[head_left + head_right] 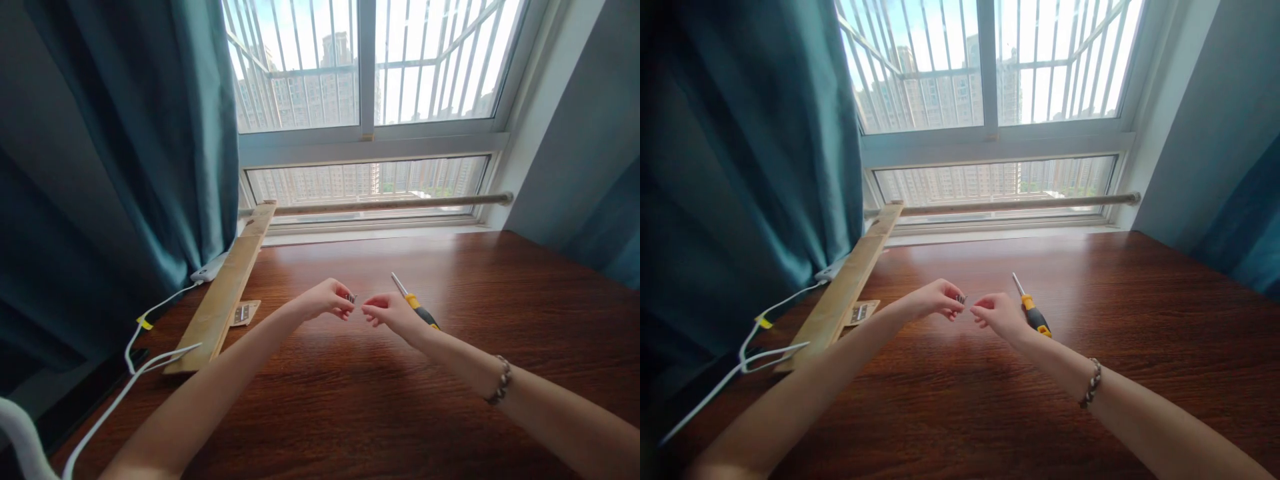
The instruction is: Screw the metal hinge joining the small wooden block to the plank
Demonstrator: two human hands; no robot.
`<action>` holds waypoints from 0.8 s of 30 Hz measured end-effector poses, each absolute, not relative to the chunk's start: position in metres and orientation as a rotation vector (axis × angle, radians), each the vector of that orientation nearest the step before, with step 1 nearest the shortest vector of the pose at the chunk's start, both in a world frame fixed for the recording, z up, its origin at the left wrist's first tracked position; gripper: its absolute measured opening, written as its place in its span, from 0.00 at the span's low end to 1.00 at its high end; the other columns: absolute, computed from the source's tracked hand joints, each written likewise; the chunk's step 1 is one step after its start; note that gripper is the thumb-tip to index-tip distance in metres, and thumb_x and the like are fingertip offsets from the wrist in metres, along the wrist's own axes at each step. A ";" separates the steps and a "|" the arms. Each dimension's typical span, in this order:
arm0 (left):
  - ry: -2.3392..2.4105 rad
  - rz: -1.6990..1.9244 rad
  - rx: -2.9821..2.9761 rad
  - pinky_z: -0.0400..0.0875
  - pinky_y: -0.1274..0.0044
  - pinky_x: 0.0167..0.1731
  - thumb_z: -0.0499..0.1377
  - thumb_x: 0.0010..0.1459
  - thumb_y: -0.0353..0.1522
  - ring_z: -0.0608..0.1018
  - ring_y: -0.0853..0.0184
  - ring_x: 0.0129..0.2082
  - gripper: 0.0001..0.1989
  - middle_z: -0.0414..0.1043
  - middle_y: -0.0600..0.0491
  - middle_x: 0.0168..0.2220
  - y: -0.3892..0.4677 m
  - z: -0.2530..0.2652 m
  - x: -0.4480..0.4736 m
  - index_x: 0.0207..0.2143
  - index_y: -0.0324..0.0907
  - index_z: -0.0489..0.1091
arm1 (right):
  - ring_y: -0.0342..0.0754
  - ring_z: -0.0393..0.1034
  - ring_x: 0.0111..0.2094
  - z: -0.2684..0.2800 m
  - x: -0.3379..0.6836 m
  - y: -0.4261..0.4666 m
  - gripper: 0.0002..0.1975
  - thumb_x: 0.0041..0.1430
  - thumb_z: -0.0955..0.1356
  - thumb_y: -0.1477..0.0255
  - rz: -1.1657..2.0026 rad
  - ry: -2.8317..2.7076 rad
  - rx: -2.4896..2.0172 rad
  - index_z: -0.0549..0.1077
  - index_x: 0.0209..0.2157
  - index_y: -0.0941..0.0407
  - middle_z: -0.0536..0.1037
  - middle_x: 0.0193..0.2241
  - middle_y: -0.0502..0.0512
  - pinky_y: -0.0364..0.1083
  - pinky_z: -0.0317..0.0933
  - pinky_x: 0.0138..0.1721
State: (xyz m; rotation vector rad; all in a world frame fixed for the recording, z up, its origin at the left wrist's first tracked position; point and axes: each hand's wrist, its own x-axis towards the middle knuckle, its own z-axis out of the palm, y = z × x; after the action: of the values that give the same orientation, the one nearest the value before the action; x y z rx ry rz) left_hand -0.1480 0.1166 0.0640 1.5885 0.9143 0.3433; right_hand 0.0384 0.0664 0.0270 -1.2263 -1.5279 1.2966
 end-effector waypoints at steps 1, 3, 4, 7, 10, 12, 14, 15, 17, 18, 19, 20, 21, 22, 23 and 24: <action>0.907 0.348 1.596 0.70 0.75 0.30 0.66 0.40 0.35 0.72 0.71 0.22 0.10 0.70 0.54 0.21 0.114 0.063 -0.139 0.21 0.37 0.72 | 0.41 0.67 0.24 0.027 0.034 0.066 0.14 0.48 0.69 0.65 1.327 -1.471 -1.202 0.75 0.30 0.63 0.74 0.23 0.54 0.41 0.62 0.26; 0.924 0.362 1.613 0.71 0.75 0.30 0.66 0.39 0.34 0.73 0.70 0.21 0.09 0.71 0.53 0.20 0.111 0.060 -0.127 0.21 0.37 0.73 | 0.41 0.67 0.25 0.027 0.030 0.066 0.16 0.45 0.71 0.63 1.356 -1.411 -1.182 0.76 0.28 0.64 0.75 0.23 0.55 0.41 0.62 0.27; 0.930 0.368 1.620 0.71 0.74 0.29 0.66 0.39 0.34 0.74 0.69 0.21 0.09 0.72 0.53 0.20 0.111 0.058 -0.124 0.21 0.37 0.72 | 0.41 0.67 0.25 0.026 0.031 0.067 0.16 0.44 0.72 0.63 1.373 -1.391 -1.179 0.76 0.27 0.64 0.74 0.23 0.55 0.40 0.61 0.27; 0.938 0.405 1.627 0.73 0.73 0.29 0.65 0.39 0.30 0.76 0.67 0.22 0.06 0.72 0.53 0.20 0.110 0.051 -0.117 0.20 0.37 0.71 | 0.40 0.65 0.24 0.025 0.036 0.067 0.16 0.42 0.72 0.63 1.425 -1.349 -1.176 0.76 0.24 0.64 0.74 0.21 0.54 0.40 0.59 0.27; 0.975 0.504 1.611 0.74 0.71 0.27 0.65 0.37 0.27 0.77 0.64 0.22 0.09 0.69 0.55 0.18 0.106 0.046 -0.112 0.18 0.38 0.66 | 0.40 0.65 0.24 0.023 0.042 0.068 0.15 0.41 0.72 0.63 1.450 -1.337 -1.172 0.76 0.23 0.64 0.74 0.20 0.55 0.40 0.59 0.28; 0.985 0.596 1.588 0.75 0.70 0.26 0.67 0.36 0.25 0.78 0.62 0.22 0.13 0.68 0.57 0.18 0.103 0.044 -0.108 0.20 0.39 0.63 | 0.40 0.65 0.24 0.022 0.045 0.069 0.16 0.41 0.71 0.62 1.466 -1.349 -1.155 0.77 0.23 0.64 0.74 0.20 0.55 0.41 0.59 0.29; 0.978 0.659 1.564 0.75 0.68 0.25 0.68 0.35 0.25 0.78 0.61 0.22 0.17 0.68 0.58 0.19 0.101 0.044 -0.104 0.24 0.41 0.60 | 0.41 0.64 0.23 0.021 0.048 0.071 0.17 0.43 0.71 0.61 1.452 -1.392 -1.157 0.76 0.21 0.63 0.74 0.19 0.54 0.41 0.59 0.29; 0.972 0.667 1.550 0.75 0.68 0.25 0.68 0.35 0.25 0.78 0.60 0.22 0.19 0.69 0.58 0.19 0.100 0.043 -0.102 0.25 0.41 0.59 | 0.41 0.64 0.22 0.021 0.049 0.072 0.17 0.44 0.70 0.61 1.422 -1.431 -1.176 0.76 0.21 0.63 0.73 0.18 0.54 0.41 0.58 0.28; 0.963 0.641 1.535 0.74 0.67 0.27 0.69 0.35 0.26 0.79 0.59 0.24 0.22 0.70 0.57 0.19 0.100 0.042 -0.100 0.28 0.42 0.58 | 0.41 0.63 0.22 0.021 0.052 0.074 0.16 0.46 0.69 0.62 1.310 -1.529 -1.259 0.76 0.20 0.62 0.73 0.17 0.53 0.41 0.57 0.26; 0.956 0.622 1.530 0.74 0.67 0.28 0.69 0.34 0.26 0.79 0.59 0.25 0.23 0.71 0.56 0.20 0.101 0.041 -0.099 0.30 0.41 0.58 | 0.42 0.63 0.21 0.021 0.054 0.074 0.15 0.47 0.68 0.64 1.234 -1.577 -1.314 0.76 0.19 0.62 0.72 0.16 0.53 0.41 0.55 0.25; 0.940 0.605 1.518 0.74 0.67 0.30 0.70 0.34 0.27 0.79 0.59 0.26 0.24 0.72 0.55 0.21 0.101 0.040 -0.099 0.31 0.41 0.58 | 0.41 0.63 0.21 0.022 0.055 0.074 0.14 0.48 0.68 0.65 1.157 -1.621 -1.364 0.76 0.19 0.62 0.72 0.15 0.52 0.40 0.54 0.24; 0.915 0.592 1.499 0.73 0.67 0.32 0.70 0.34 0.27 0.79 0.59 0.28 0.25 0.73 0.54 0.22 0.102 0.040 -0.098 0.32 0.41 0.58 | 0.41 0.63 0.20 0.023 0.056 0.074 0.14 0.50 0.67 0.67 1.080 -1.663 -1.398 0.76 0.19 0.61 0.71 0.15 0.52 0.40 0.53 0.23; 0.882 0.585 1.471 0.73 0.67 0.34 0.70 0.34 0.28 0.79 0.59 0.29 0.26 0.74 0.53 0.24 0.102 0.040 -0.098 0.33 0.41 0.58 | 0.40 0.62 0.20 0.025 0.058 0.073 0.14 0.51 0.67 0.68 1.012 -1.704 -1.414 0.75 0.18 0.61 0.70 0.14 0.51 0.40 0.51 0.23; 0.847 0.583 1.435 0.72 0.67 0.36 0.70 0.35 0.29 0.79 0.60 0.29 0.26 0.74 0.52 0.25 0.102 0.040 -0.097 0.34 0.41 0.58 | 0.40 0.60 0.19 0.026 0.059 0.072 0.14 0.52 0.66 0.69 0.951 -1.745 -1.417 0.75 0.18 0.61 0.68 0.13 0.50 0.40 0.50 0.22; 0.817 0.586 1.396 0.72 0.67 0.37 0.71 0.35 0.29 0.79 0.61 0.29 0.26 0.75 0.51 0.26 0.102 0.041 -0.097 0.34 0.41 0.58 | 0.39 0.59 0.19 0.027 0.060 0.071 0.15 0.53 0.65 0.70 0.892 -1.786 -1.412 0.74 0.17 0.60 0.67 0.13 0.49 0.41 0.49 0.22; 0.800 0.593 1.364 0.71 0.67 0.38 0.71 0.35 0.29 0.79 0.62 0.29 0.27 0.74 0.51 0.26 0.102 0.042 -0.096 0.34 0.41 0.58 | 0.39 0.58 0.19 0.028 0.061 0.069 0.16 0.54 0.65 0.70 0.829 -1.823 -1.404 0.73 0.16 0.60 0.66 0.13 0.48 0.41 0.48 0.23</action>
State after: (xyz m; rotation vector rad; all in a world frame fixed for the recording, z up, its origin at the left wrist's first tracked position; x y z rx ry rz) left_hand -0.0964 0.1025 0.0415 1.3637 0.8001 0.5933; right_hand 0.0612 0.0689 0.0279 -1.4040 -1.8227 0.8290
